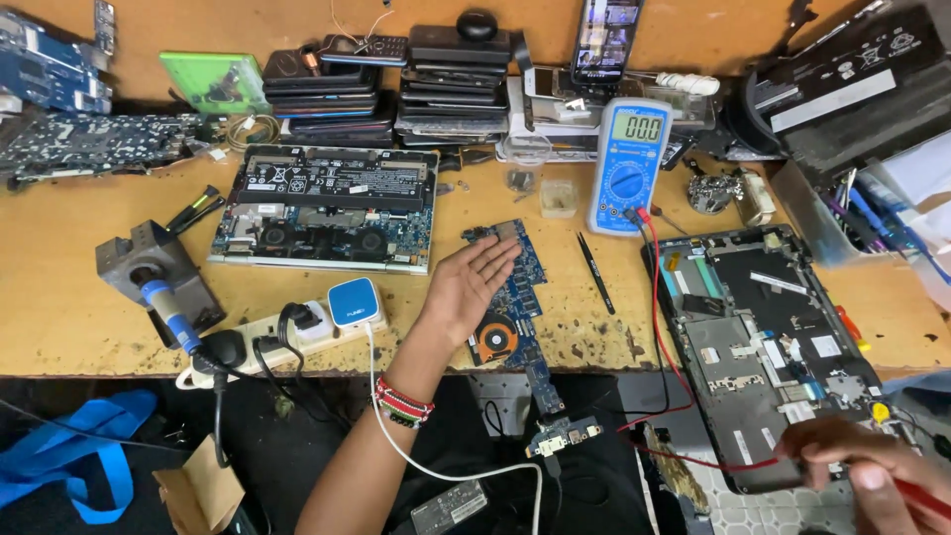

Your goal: Testing and diagnosing laptop motherboard components using a multimeter and power supply.

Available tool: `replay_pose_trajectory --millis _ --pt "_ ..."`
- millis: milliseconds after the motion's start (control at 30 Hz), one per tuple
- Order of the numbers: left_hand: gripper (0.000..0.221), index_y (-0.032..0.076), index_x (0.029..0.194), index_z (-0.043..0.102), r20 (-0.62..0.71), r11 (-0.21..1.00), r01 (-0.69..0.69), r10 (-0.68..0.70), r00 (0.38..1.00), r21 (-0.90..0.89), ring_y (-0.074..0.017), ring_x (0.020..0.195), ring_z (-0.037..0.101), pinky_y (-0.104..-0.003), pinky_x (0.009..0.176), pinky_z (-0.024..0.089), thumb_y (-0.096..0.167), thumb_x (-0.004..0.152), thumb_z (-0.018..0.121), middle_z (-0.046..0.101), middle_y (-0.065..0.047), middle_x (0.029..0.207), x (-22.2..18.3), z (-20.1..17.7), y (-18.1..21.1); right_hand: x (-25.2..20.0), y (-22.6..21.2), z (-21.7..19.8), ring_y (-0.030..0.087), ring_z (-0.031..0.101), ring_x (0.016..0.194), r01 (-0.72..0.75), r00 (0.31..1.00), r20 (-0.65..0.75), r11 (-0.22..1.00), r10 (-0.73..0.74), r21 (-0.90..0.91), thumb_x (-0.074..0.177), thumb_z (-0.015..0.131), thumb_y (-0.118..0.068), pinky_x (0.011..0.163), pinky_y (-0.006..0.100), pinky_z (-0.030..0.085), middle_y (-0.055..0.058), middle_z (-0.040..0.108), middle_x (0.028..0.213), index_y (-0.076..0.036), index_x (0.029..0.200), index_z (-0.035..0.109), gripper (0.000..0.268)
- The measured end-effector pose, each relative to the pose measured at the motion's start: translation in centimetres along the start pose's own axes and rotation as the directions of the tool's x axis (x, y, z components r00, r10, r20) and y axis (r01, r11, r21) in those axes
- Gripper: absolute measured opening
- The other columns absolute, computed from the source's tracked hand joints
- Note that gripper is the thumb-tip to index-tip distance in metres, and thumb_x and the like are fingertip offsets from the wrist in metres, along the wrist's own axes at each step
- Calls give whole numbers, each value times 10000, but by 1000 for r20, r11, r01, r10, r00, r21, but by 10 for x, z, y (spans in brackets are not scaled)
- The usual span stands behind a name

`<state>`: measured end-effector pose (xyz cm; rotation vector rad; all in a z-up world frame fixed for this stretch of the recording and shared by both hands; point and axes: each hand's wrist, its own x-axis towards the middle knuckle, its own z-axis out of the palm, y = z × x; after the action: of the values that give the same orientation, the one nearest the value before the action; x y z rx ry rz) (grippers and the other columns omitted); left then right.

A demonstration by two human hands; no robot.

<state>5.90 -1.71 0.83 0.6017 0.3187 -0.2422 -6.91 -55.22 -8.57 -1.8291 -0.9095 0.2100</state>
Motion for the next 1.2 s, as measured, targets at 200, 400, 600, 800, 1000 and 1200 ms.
replay_pose_trajectory --millis 200,400,600,800,1000,1200 --pt "589 -58 1502 401 53 999 -16 14 998 51 -365 1364 556 -406 1177 437 114 949 510 557 -296 1459 1 -4 0 95 -106 124 286 775 782 89 984 -175 909 -18 407 1036 592 -204 765 453 601 79 721 728 -161 1198 757 235" --pt "417 -53 1357 500 22 997 -8 6 1000 73 -382 1295 612 -403 1148 477 77 962 512 619 -307 1366 6 -6 -2 129 -130 221 201 741 609 -542 681 -395 787 616 293 840 702 -205 599 333 499 97 877 715 -42 796 893 255" --pt "328 -31 1266 509 68 1000 7 -8 998 9 -422 1298 607 -431 1154 476 78 957 526 608 -336 1363 11 -16 -3 150 -135 258 190 535 560 -708 487 -206 521 849 477 976 549 -366 610 330 364 94 693 637 26 833 823 500" --pt "293 -9 1231 521 78 999 -19 16 997 36 -415 1289 621 -431 1152 480 88 955 545 624 -328 1357 13 -19 -5 154 -127 267 245 655 665 -649 573 -136 549 808 527 955 697 -253 705 358 440 102 641 624 -1 678 757 379" --pt "367 -25 1245 525 101 999 -52 52 994 -7 -432 1318 595 -448 1174 458 131 918 586 607 -332 1369 -3 -11 -7 155 -124 273 271 684 716 -621 532 -136 494 836 608 938 689 -235 733 375 460 151 693 664 80 852 881 379" --pt "621 45 1428 454 601 780 -467 149 785 416 -343 1300 638 -465 1191 490 352 953 710 629 -195 1368 -56 -9 -3 154 -117 275 290 686 713 -621 508 -98 443 856 646 956 663 -228 717 398 446 188 715 685 103 869 873 402"
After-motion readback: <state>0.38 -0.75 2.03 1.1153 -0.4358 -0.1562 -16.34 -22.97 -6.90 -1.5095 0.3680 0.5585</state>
